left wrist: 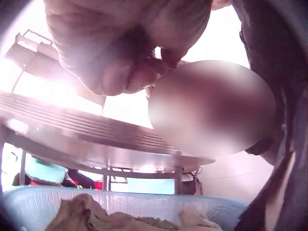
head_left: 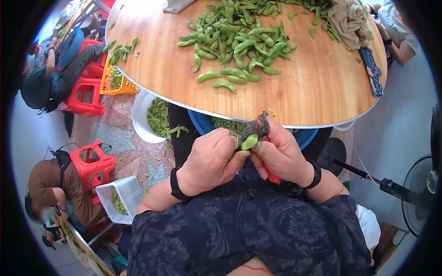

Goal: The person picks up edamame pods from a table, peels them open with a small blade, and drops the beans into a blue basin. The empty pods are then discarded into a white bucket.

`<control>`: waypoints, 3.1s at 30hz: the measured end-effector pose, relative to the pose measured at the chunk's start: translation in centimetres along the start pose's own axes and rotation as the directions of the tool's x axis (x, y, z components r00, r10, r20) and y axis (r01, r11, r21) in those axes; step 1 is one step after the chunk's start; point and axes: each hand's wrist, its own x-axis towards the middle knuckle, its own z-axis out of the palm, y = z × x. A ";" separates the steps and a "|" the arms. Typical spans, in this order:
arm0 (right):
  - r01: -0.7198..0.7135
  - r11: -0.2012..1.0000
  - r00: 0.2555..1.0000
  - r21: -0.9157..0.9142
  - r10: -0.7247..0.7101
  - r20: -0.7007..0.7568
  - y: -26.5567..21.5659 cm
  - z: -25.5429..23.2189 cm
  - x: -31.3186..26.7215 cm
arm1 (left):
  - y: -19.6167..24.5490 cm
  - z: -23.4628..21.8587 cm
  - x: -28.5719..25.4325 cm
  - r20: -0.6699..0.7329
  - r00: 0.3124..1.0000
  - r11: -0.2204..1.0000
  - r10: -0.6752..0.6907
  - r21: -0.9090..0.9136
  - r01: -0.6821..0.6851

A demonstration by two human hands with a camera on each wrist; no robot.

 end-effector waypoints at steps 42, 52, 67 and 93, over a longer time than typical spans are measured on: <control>0.334 -0.161 0.892 -0.929 -0.264 0.367 0.5 0.2 0.2 | -0.4 -0.8 -2.0 0.385 0.908 0.898 -0.166 -0.321 0.301; 0.165 -0.049 0.981 -0.985 -0.095 0.169 -4.0 -0.2 1.2 | -6.4 -9.0 -9.9 -0.292 0.635 0.609 -0.716 0.186 0.771; 0.133 -0.287 0.941 -0.949 -0.265 0.212 -4.2 0.3 8.8 | -2.6 -3.3 -3.1 0.154 0.897 0.802 -0.413 -0.405 0.439; -0.024 0.829 0.998 -0.559 -0.010 -0.059 -3.3 -0.5 0.5 | 0.0 0.1 -0.7 0.324 0.831 0.433 -0.453 -0.734 0.523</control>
